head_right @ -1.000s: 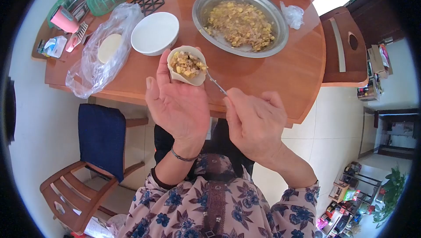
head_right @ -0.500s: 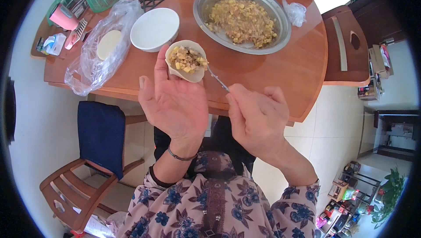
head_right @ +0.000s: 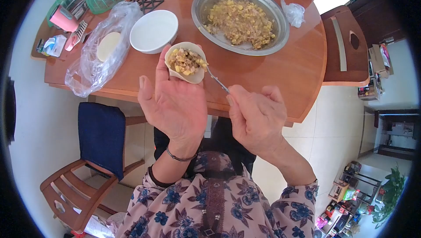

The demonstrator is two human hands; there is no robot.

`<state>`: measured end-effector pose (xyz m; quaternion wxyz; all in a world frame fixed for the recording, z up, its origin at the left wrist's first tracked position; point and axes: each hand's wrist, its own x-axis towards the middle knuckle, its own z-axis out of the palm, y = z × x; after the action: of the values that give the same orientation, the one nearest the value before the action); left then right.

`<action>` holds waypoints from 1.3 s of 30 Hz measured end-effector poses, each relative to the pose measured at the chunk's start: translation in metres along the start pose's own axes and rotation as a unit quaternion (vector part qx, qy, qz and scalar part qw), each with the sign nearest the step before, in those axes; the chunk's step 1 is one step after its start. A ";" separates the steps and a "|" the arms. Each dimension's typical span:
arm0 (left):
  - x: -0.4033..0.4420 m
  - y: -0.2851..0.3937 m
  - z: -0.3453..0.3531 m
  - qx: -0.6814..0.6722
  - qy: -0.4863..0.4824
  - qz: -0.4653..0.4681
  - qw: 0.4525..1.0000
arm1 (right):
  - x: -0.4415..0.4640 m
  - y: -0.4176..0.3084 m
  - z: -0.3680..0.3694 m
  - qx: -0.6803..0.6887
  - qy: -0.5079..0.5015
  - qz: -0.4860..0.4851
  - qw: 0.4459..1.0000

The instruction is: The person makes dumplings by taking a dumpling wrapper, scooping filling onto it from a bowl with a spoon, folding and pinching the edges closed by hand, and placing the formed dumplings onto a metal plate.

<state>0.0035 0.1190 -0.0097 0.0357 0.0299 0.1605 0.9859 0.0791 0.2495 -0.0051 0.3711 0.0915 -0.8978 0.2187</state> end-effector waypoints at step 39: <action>-0.009 0.000 -0.003 0.169 0.016 -0.044 0.985 | 0.000 0.011 -0.018 -0.019 -0.005 0.001 1.000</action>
<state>0.0124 0.1168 -0.0133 0.0711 0.0127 0.3262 0.9425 0.0869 0.2680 0.0026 0.3682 0.0846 -0.9037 0.2015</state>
